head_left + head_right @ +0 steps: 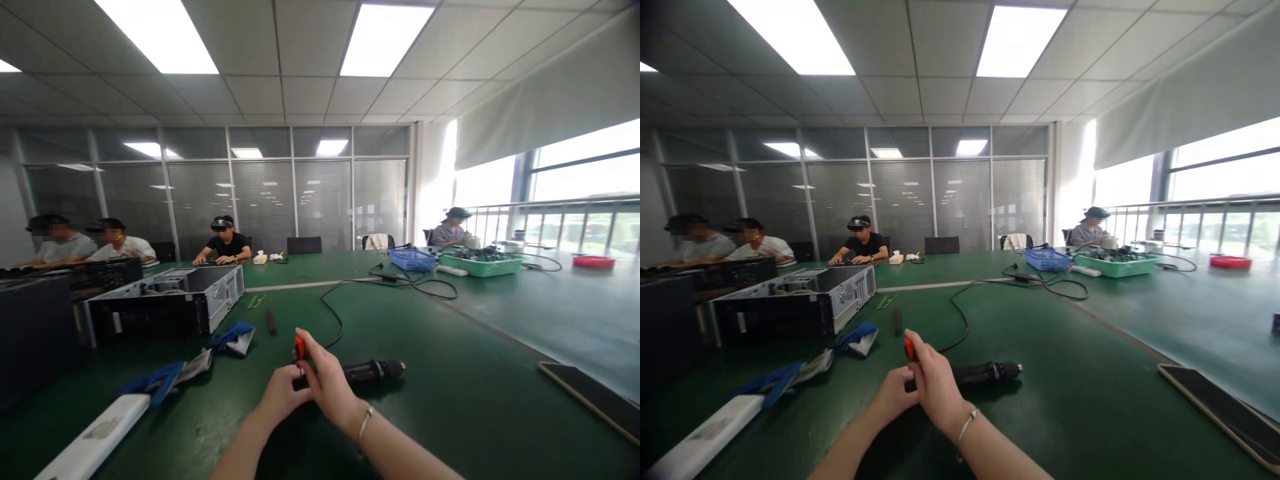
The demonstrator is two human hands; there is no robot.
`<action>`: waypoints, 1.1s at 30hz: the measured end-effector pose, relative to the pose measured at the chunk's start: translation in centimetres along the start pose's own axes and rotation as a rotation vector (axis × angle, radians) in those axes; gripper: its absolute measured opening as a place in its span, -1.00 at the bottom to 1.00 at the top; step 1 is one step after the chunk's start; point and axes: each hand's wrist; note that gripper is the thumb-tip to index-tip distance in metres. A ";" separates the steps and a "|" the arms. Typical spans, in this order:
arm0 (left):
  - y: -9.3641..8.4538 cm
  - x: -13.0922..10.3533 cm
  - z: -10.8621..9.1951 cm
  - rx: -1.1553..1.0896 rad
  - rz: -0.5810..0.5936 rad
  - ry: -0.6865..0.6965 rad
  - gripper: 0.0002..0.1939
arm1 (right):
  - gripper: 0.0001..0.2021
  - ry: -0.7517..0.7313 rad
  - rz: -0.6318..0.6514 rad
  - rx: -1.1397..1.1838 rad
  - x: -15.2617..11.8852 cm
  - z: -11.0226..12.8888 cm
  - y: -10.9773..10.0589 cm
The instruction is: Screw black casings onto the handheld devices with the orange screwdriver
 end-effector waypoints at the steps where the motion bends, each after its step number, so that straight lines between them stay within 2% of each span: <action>1: 0.0 -0.1 -0.1 -0.021 0.007 0.017 -0.87 | -0.39 -0.004 0.012 -0.004 0.1 0.2 -0.2; 7: -0.3 -0.3 -0.5 -0.089 0.022 -0.007 -0.84 | -0.49 -0.024 0.049 -0.197 0.3 0.6 -0.9; 12: -0.5 -0.5 -0.8 -0.085 0.017 -0.012 -0.90 | -0.41 -0.058 0.106 -0.120 0.4 0.9 -0.6; 18: -0.4 -0.4 -0.6 -0.069 0.034 -0.028 -0.87 | -0.52 -0.025 0.086 -0.224 0.5 1.1 -0.9; 24: -0.5 -0.5 -0.8 -0.069 0.026 -0.009 -0.87 | -0.44 -0.053 0.149 -0.126 0.7 1.5 -1.0; 28: -0.5 -0.6 -1.0 -0.081 0.020 -0.018 -0.85 | -0.52 -0.061 0.094 -0.211 0.6 1.4 -1.0; 33: -0.4 -0.4 -0.7 -0.059 0.026 -0.027 -0.89 | -0.52 -0.018 0.138 -0.203 0.6 1.3 -1.0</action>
Point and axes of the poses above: each hand's wrist, its own x-axis towards the middle knuckle, its own y-axis out of the palm, z = x × y, and after that the axes turned 14 degrees about -y, right-handed
